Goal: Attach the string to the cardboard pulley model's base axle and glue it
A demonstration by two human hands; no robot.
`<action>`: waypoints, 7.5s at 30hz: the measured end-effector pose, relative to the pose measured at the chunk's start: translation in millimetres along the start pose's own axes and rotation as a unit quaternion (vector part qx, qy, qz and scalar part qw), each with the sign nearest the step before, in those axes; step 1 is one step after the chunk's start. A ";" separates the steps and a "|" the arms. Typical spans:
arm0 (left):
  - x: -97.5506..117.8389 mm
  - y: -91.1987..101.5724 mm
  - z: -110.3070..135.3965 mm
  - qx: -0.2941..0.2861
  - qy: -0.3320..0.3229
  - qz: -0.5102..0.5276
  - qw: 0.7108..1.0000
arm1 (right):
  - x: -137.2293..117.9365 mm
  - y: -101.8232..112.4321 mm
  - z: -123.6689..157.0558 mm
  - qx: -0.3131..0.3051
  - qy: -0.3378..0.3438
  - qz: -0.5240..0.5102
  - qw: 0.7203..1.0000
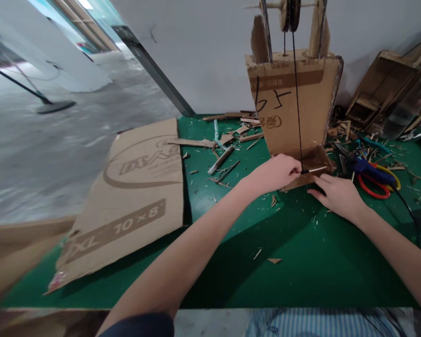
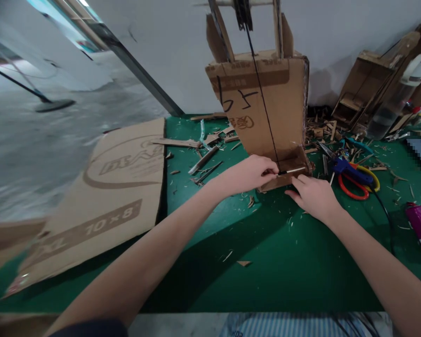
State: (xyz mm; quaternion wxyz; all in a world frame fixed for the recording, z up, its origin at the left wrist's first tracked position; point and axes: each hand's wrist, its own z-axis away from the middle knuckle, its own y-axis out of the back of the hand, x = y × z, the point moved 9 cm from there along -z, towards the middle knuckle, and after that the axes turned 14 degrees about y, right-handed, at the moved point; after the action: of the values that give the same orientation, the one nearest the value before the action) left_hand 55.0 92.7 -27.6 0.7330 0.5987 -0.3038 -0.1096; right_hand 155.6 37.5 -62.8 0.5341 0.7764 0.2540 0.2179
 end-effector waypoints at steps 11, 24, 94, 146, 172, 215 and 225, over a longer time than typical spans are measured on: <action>1.5 2.3 1.0 -0.003 0.012 0.000 1.000 | -9.2 -1.7 0.8 0.005 0.031 -0.160 0.987; -3.3 5.5 2.3 -0.002 0.048 0.047 0.998 | -14.9 4.6 15.2 -0.139 0.054 -0.391 0.908; 8.7 5.9 6.7 0.022 -0.064 -0.062 0.996 | 6.4 6.7 -25.2 -0.030 -0.046 0.034 0.998; 11.0 5.6 16.8 0.043 -0.074 -0.133 0.987 | 6.0 8.0 -28.1 -0.003 -0.045 0.016 0.999; 35.5 -0.8 36.5 0.051 -0.102 -0.313 0.943 | 3.9 9.4 -27.9 0.006 -0.043 0.040 0.998; 15.9 -5.5 6.4 0.097 0.021 -0.213 0.972 | 4.7 4.3 -27.4 -0.022 -0.048 0.021 0.998; 31.8 -6.2 17.1 0.189 -0.031 -0.237 0.952 | -1.0 4.4 -29.5 -0.047 -0.035 0.074 0.996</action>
State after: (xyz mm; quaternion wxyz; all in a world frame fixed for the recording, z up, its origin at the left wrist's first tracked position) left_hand 71.6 60.6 -21.8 0.5497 0.7773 -0.1908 -0.2393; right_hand 137.5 56.7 -48.9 0.5611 0.7741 0.1668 0.2411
